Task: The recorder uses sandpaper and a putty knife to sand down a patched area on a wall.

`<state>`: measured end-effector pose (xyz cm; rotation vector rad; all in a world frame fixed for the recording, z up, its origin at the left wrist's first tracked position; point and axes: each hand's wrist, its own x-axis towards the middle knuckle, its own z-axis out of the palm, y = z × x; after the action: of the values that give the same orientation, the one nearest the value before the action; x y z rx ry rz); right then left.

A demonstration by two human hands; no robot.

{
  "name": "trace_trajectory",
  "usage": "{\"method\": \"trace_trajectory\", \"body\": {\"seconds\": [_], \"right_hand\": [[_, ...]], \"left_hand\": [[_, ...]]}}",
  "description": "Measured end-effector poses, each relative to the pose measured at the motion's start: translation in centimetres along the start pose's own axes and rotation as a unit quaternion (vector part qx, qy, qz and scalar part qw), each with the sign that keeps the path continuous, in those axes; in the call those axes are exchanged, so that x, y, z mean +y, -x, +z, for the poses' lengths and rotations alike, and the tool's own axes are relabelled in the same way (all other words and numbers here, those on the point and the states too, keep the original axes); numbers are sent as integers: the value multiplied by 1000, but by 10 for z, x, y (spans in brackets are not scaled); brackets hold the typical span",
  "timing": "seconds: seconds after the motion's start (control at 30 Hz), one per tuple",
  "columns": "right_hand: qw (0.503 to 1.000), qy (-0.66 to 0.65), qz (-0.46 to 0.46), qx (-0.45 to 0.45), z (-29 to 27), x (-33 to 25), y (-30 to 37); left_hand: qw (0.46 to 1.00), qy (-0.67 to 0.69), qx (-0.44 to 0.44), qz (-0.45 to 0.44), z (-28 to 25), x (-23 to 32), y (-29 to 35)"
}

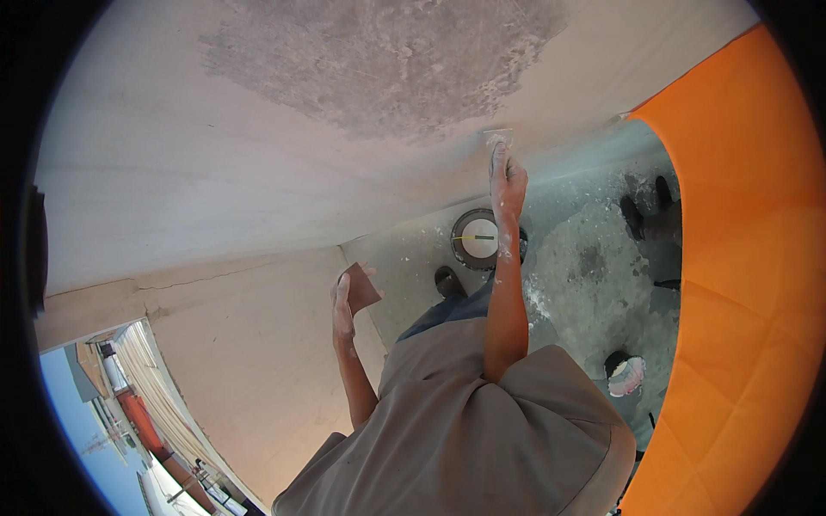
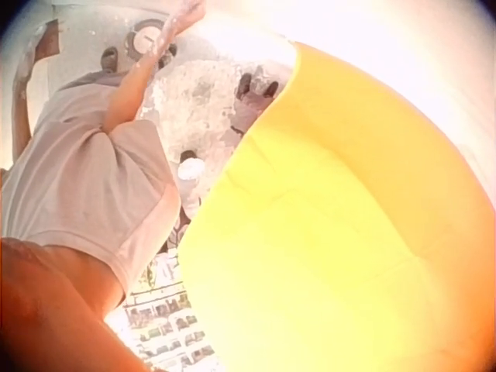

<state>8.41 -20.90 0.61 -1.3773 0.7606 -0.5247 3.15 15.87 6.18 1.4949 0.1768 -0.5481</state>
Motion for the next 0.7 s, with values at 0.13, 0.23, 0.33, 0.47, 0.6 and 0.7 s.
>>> {"method": "trace_trajectory", "body": {"seconds": [0.13,0.23,0.33,0.47,0.6,0.7], "right_hand": [[998,-8,-13,-65,23,-9,3],[997,-54,-25,-47,39,-4,4],[983,-140,75,-89,42,-20,14],[934,-293,158,-128,59,-32,27],[917,-348,179,-81,69,-46,31],[978,-203,26,-28,52,-15,3]], "left_hand": [[999,-31,0,8,7,7,-10],[999,-37,-1,20,13,11,-16],[1000,-8,2,16,10,10,-14],[999,-15,29,23,5,11,-18],[999,-8,39,28,5,13,-12],[999,-1,32,23,3,-1,-11]]}}
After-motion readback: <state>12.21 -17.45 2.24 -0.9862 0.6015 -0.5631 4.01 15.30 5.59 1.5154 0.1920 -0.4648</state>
